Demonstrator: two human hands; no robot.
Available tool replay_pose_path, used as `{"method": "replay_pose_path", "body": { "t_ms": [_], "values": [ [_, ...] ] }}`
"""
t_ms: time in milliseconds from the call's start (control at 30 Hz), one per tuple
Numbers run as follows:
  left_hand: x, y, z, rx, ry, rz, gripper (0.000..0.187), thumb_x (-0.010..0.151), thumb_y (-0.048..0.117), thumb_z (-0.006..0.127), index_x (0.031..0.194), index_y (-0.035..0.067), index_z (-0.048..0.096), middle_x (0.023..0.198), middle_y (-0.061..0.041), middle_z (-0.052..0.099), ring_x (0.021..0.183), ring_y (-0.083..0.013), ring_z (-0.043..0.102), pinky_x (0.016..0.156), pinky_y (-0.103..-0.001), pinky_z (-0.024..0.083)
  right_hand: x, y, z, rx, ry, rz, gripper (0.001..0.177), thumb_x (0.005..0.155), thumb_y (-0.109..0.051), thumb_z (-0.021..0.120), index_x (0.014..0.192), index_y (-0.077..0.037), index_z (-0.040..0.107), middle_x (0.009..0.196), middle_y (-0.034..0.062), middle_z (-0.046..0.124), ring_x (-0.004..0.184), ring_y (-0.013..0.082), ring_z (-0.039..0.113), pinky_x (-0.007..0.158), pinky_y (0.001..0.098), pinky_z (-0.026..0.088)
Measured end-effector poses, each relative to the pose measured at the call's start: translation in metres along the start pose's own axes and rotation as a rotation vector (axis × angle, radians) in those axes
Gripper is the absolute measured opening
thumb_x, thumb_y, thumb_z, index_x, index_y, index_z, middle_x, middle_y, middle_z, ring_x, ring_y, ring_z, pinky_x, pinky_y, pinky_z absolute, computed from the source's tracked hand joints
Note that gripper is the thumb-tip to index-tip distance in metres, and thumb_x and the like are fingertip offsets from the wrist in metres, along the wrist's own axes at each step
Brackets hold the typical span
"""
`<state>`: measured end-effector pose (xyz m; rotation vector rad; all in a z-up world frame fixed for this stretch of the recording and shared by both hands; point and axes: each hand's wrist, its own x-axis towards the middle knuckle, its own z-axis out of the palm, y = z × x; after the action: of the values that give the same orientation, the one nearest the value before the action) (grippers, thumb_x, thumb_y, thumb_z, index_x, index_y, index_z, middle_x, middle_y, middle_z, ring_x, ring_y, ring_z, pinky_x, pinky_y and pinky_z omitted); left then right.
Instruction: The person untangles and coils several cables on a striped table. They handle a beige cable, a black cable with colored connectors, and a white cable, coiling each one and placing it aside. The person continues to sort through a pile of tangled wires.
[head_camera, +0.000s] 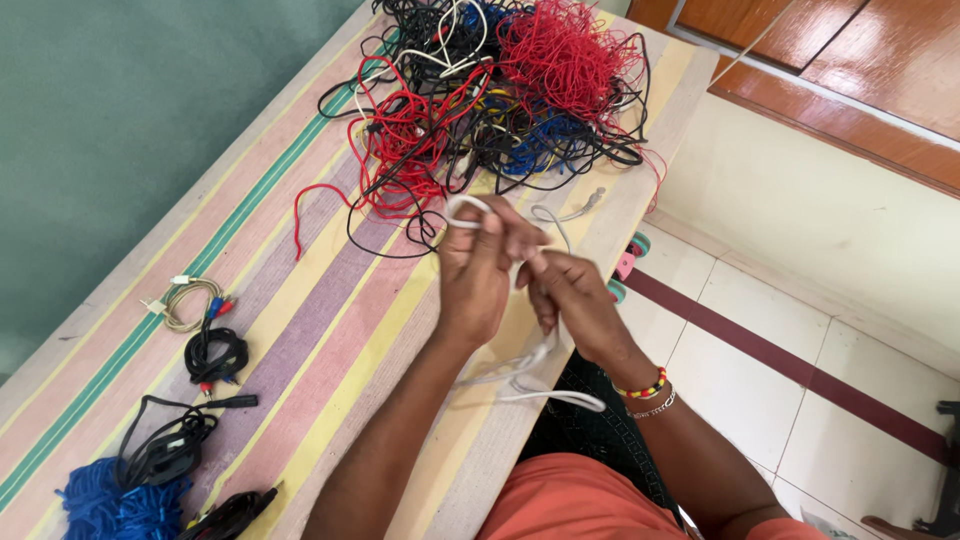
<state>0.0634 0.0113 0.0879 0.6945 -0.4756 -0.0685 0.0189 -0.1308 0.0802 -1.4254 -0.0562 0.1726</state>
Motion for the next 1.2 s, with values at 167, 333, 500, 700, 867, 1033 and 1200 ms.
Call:
{"method": "replay_pose_path", "body": {
  "t_ms": [167, 333, 500, 700, 867, 1033, 1200],
  "values": [
    [0.008, 0.022, 0.006, -0.005, 0.175, 0.168, 0.016, 0.113, 0.023, 0.051, 0.107, 0.008, 0.052, 0.081, 0.000, 0.043, 0.076, -0.0113, 0.044, 0.084, -0.035, 0.048, -0.010, 0.015, 0.005, -0.032, -0.077, -0.002, 0.031, 0.104, -0.031, 0.057, 0.096, -0.004, 0.069, 0.066, -0.0020, 0.053, 0.059, 0.0071, 0.050, 0.057, 0.0234, 0.045],
    [0.014, 0.025, 0.007, -0.170, 0.169, 0.197, 0.016, 0.116, 0.021, 0.051, 0.111, 0.006, 0.053, 0.087, -0.001, 0.050, 0.082, -0.0127, 0.052, 0.090, -0.037, 0.051, -0.014, 0.034, -0.008, 0.595, -0.108, 0.121, 0.025, 0.106, -0.023, 0.055, 0.092, -0.003, 0.058, 0.080, 0.0050, 0.061, 0.077, 0.0162, 0.060, 0.094, 0.0351, 0.058],
    [0.025, 0.053, -0.007, 0.302, 0.182, -0.012, 0.026, 0.108, 0.023, 0.047, 0.120, 0.004, 0.060, 0.107, -0.010, 0.070, 0.100, -0.0168, 0.072, 0.087, -0.036, 0.062, -0.016, 0.058, -0.047, 0.974, -0.218, -0.009, 0.026, 0.116, -0.024, 0.053, 0.107, -0.001, 0.062, 0.066, -0.0034, 0.047, 0.060, 0.0116, 0.048, 0.064, 0.0324, 0.051],
    [0.017, 0.068, -0.003, 0.257, 0.053, -0.346, 0.024, 0.108, 0.022, 0.050, 0.112, 0.004, 0.065, 0.083, -0.007, 0.070, 0.057, -0.0092, 0.058, 0.050, -0.022, 0.045, -0.011, 0.003, -0.090, -0.343, 0.135, 0.009, 0.034, 0.108, -0.026, 0.054, 0.123, 0.000, 0.068, 0.089, 0.0083, 0.071, 0.086, 0.0177, 0.066, 0.083, 0.0353, 0.053],
    [0.006, 0.062, 0.009, 0.218, -0.042, -0.473, 0.022, 0.109, 0.022, 0.053, 0.111, 0.004, 0.065, 0.079, -0.003, 0.065, 0.055, -0.0048, 0.046, 0.049, -0.020, 0.033, -0.024, -0.053, -0.050, -0.798, 0.253, -0.619, 0.062, 0.099, -0.020, 0.067, 0.152, 0.000, 0.043, 0.145, 0.0202, 0.055, 0.134, 0.0289, 0.053, 0.111, 0.0414, 0.043],
    [0.002, 0.055, 0.014, 0.182, -0.081, -0.601, 0.020, 0.109, 0.022, 0.054, 0.108, 0.004, 0.064, 0.080, -0.003, 0.065, 0.058, -0.0058, 0.048, 0.052, -0.020, 0.036, -0.002, -0.038, -0.038, -0.705, 0.132, -0.625, 0.044, 0.100, -0.019, 0.066, 0.136, 0.004, 0.055, 0.122, 0.0173, 0.064, 0.113, 0.0268, 0.059, 0.096, 0.0375, 0.048],
    [-0.005, 0.057, 0.015, 0.047, -0.197, -0.627, 0.023, 0.109, 0.020, 0.056, 0.116, 0.001, 0.068, 0.096, -0.006, 0.068, 0.075, -0.0084, 0.052, 0.069, -0.023, 0.044, 0.031, -0.009, -0.068, 0.317, -0.056, -0.125, 0.020, 0.106, -0.018, 0.065, 0.113, 0.001, 0.066, 0.071, -0.0046, 0.050, 0.057, 0.0034, 0.044, 0.054, 0.0201, 0.038]
  ]
}}
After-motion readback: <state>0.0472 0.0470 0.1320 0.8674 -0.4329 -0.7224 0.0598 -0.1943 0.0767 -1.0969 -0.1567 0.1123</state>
